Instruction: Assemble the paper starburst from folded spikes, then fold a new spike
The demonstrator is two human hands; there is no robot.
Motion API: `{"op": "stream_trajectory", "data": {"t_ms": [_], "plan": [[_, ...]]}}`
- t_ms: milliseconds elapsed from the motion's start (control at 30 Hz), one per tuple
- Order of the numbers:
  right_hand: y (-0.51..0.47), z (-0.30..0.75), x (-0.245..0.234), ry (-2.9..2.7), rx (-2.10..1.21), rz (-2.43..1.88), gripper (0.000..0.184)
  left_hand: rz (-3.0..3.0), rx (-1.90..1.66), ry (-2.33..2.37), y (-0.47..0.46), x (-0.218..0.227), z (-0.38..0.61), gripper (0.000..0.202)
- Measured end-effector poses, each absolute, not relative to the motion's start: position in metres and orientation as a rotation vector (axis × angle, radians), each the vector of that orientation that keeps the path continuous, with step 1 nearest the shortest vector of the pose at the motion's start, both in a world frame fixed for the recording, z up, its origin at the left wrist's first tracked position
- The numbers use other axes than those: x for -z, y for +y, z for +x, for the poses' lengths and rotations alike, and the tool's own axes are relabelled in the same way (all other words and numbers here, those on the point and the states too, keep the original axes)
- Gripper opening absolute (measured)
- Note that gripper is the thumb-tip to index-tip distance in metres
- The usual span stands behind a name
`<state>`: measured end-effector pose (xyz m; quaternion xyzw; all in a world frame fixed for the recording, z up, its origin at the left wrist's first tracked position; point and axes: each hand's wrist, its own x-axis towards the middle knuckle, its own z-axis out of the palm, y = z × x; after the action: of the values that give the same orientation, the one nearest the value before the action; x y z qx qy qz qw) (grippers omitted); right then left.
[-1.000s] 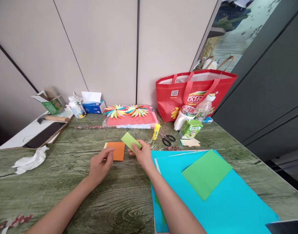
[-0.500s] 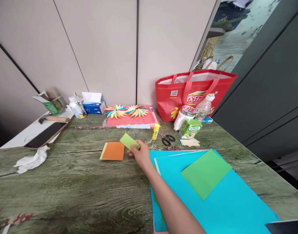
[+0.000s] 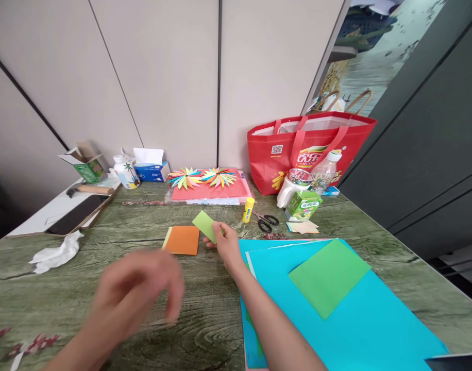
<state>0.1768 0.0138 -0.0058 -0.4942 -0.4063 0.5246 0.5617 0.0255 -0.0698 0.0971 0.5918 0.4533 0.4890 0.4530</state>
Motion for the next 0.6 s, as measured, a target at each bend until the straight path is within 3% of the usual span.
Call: {"op": "stream_trajectory", "data": {"t_ms": [167, 267, 467, 600], "plan": [[0.016, 0.176, 0.009, -0.857, -1.262, -1.140, 0.052, 1.251, -1.053, 1.149, -0.005, -0.035, 0.039, 0.035], [0.016, 0.175, 0.010, -0.957, -1.241, -1.121, 0.047, 1.119, -1.049, 1.167, 0.005, -0.012, 0.037, 0.044], [0.009, 0.172, 0.008, -1.480, -0.892, -1.092, 0.027, 1.034, -1.111, 1.018, 0.005, -0.005, 0.034, 0.047], [0.000, 0.165, 0.007, -1.720, -0.689, -1.042, 0.027, 1.086, -1.121, 0.982, 0.008, -0.003, 0.031, 0.042]]}}
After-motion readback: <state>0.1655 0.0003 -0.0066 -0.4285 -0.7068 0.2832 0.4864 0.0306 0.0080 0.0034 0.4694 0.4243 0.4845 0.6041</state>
